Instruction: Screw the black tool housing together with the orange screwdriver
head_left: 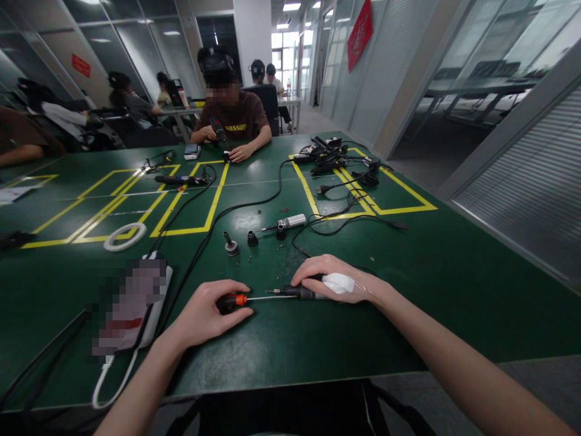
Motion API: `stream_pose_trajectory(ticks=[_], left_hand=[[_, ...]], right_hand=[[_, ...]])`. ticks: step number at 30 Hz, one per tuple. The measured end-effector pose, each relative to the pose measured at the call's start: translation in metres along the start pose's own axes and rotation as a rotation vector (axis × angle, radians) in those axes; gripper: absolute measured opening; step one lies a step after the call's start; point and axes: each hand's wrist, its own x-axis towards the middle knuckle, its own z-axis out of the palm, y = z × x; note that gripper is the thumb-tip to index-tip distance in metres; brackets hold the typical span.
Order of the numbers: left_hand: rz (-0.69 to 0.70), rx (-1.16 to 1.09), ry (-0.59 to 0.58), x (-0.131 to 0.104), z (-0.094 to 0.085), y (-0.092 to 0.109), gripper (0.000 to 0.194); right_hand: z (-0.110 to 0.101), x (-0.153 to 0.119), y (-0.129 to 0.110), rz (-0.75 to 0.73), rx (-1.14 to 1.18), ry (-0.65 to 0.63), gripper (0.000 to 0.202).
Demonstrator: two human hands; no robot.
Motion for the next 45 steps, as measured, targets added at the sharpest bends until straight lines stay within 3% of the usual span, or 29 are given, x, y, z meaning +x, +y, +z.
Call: stream_pose_trajectory(ticks=[6,45], left_hand=[[-0.061,-0.064,0.018,-0.0001,0.0024,-0.0003,0.008],[0.09,0.036,0.008,-0.0003,-0.0034,-0.0054,0.018]], right_hand=[[0.0012,-0.0008,0.0019,0.003,0.007,-0.001,0.026],[0.0021,-0.0005,0.0028,-0.01,0.001,0.01,0.024]])
